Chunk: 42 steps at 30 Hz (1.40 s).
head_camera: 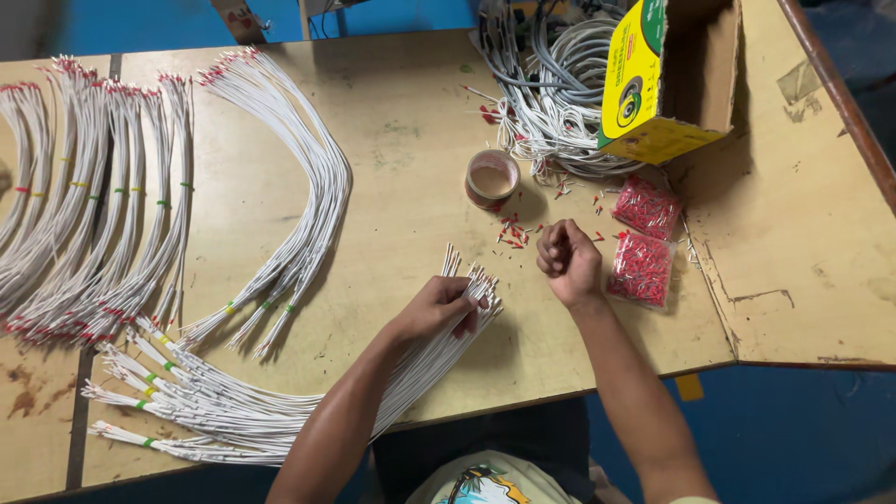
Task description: The person sits at a workbench and fits small red plastic caps onto the ends of white wires, working through a bundle one wire at a time and setting capped wires into growing rows on the bench. They occasionally gather and reposition the wire bundles as they work.
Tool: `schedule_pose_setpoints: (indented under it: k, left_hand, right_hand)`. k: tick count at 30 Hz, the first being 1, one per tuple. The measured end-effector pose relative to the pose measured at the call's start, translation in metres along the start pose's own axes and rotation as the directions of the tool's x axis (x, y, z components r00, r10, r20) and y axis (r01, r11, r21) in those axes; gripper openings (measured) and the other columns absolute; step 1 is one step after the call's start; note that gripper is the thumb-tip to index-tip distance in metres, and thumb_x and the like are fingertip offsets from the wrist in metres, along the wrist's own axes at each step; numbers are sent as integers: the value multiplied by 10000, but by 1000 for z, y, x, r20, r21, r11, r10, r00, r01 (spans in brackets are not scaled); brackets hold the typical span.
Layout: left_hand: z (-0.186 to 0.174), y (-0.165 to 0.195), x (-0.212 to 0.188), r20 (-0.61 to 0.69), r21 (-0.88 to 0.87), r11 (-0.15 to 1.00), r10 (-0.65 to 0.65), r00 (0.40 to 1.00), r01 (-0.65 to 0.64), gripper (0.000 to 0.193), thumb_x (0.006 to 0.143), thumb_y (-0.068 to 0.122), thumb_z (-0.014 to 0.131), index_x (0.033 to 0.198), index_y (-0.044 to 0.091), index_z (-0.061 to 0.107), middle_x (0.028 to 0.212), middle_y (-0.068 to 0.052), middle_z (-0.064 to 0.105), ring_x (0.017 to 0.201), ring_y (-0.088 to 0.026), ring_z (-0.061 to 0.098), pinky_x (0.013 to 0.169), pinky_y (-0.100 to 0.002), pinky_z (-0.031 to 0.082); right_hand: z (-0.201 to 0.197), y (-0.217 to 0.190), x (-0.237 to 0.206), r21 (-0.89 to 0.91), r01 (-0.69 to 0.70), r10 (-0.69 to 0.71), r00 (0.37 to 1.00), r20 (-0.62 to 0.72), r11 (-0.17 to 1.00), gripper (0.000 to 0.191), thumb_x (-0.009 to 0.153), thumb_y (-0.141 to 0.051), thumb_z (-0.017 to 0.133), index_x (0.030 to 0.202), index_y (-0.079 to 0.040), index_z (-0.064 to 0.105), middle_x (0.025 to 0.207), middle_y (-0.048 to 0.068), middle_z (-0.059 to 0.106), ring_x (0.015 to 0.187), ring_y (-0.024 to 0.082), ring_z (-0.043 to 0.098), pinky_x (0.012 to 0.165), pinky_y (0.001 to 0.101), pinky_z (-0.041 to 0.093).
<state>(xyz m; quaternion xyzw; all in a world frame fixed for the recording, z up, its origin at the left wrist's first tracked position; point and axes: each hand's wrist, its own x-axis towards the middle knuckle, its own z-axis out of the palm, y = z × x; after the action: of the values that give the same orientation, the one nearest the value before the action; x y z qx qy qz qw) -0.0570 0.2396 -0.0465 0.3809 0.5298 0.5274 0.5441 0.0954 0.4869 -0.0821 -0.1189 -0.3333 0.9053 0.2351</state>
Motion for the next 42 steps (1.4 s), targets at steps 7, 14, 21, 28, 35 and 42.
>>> schedule_pose_setpoints:
  k: [7, 14, 21, 28, 35, 42]
  left_hand:
    - [-4, 8, -3, 49, -64, 998, -3, 999, 6, 192, 1026, 120, 570, 1051, -42, 669, 863, -107, 752, 732, -140, 718, 671, -293, 592]
    - [-11, 5, -3, 38, -70, 995, 70, 997, -67, 204, 980, 101, 628, 1078, -60, 707, 914, -101, 770, 743, -152, 729, 680, -303, 604]
    - [-15, -6, 3, -16, -22, 999, 42, 999, -42, 253, 979, 131, 657, 1127, -64, 718, 864, -97, 742, 756, -144, 706, 715, -311, 608]
    - [-15, 7, -5, 33, -25, 995, 98, 995, -97, 264, 1004, 162, 655, 1123, -66, 709, 937, -99, 755, 839, -164, 717, 775, -348, 587]
    - [1, 23, -15, 261, -172, 982, 124, 957, -80, 282, 1006, 239, 633, 1191, 34, 694, 1128, -76, 750, 1113, -160, 710, 944, -338, 589]
    - [7, 20, -13, 248, 115, 991, 35, 968, -66, 295, 1023, 239, 613, 1197, 27, 721, 1160, -71, 759, 1110, -129, 655, 1004, -336, 515]
  right_hand:
    - [4, 0, -7, -80, 45, -49, 998, -48, 996, 336, 1078, -328, 519, 839, -92, 516, 717, 3, 432, 552, 93, 320, 485, 257, 256]
    - [20, -24, -3, -161, 54, -85, 977, -195, 986, 341, 1070, -329, 514, 803, -119, 496, 667, -15, 419, 503, 91, 296, 455, 263, 239]
    - [67, -154, 33, -472, 458, -556, 827, -85, 753, 428, 1087, -335, 531, 717, -154, 419, 588, -19, 375, 443, 104, 285, 410, 288, 222]
    - [107, -229, 101, -852, 217, -482, 746, 459, -476, 315, 1167, -321, 486, 1133, -84, 690, 1069, 98, 697, 1011, 264, 671, 905, 447, 537]
    - [110, -174, 59, -666, 169, -421, 657, 626, -726, 389, 1033, -173, 726, 1346, -20, 552, 1451, 189, 506, 1404, 388, 452, 1174, 516, 343]
    - [92, -43, -14, -919, 308, -231, 902, 364, -246, 222, 894, -66, 697, 1115, -52, 678, 1057, 119, 650, 926, 254, 680, 794, 378, 566]
